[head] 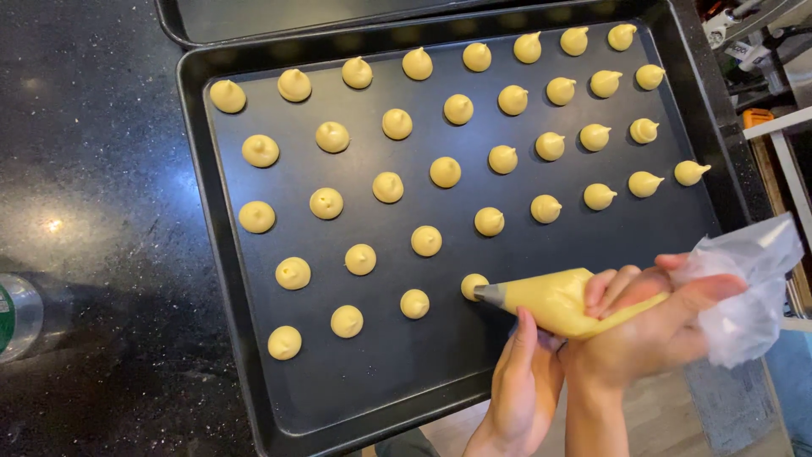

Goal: Piping small dollops of dough onto baking sheets using a piping bag in a bakery kitchen

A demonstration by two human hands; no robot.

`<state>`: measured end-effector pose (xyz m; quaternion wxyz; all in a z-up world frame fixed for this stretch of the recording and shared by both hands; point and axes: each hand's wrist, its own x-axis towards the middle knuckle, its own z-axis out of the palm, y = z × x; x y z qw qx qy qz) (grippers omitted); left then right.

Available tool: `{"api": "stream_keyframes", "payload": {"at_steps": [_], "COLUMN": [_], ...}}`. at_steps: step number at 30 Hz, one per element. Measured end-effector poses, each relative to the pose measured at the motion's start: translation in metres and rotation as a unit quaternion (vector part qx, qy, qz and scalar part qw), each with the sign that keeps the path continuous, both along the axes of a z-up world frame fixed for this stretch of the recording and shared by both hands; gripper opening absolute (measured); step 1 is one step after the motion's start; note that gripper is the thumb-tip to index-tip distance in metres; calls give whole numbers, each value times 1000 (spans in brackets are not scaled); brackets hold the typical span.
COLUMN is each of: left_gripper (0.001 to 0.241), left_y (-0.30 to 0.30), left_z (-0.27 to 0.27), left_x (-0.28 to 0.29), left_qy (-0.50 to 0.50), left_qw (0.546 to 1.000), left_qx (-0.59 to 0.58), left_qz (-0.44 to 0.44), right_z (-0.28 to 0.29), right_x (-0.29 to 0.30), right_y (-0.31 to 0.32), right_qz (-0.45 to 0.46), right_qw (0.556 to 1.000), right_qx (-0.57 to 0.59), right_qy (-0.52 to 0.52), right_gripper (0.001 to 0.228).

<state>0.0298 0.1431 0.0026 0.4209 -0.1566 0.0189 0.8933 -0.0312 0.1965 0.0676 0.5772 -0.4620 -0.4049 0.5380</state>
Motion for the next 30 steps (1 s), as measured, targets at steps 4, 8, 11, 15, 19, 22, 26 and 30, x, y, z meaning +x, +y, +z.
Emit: {"api": "stream_keyframes", "payload": {"at_steps": [4,8,11,15,19,22,26,30], "left_gripper": [56,52,48,39,22,33,113,70], "left_y": [-6,-12,-19,-37,-79,-106,-76,-25], "left_z": [6,10,16,29,95,187,263,249], "left_x": [-4,-1,1,9,0,-34,-70,-86], "left_qy": [85,118,102,109,308,493,546,445], "left_qw": [995,989,990,982,864,775,743,890], "left_qx": [-50,-81,-91,-122,-395,-392,-345,-15], "left_qz": [-2,-29,-36,-91,-45,43,-176,-98], "right_z": [8,4,5,34,85,83,106,141], "right_x": [-7,-2,-1,2,22,66,75,75], "right_y": [6,12,2,-2,-6,16,-22,-70], "right_qz": [-8,-35,-18,-39,-31,111,233,250], "right_qw": [1000,999,1000,995,985,963,942,956], "right_qx": [12,22,20,28,99,200,228,153], "right_qy": [25,31,16,83,136,146,85,-15], "right_gripper": [64,64,67,62,62,57,35,10]}}
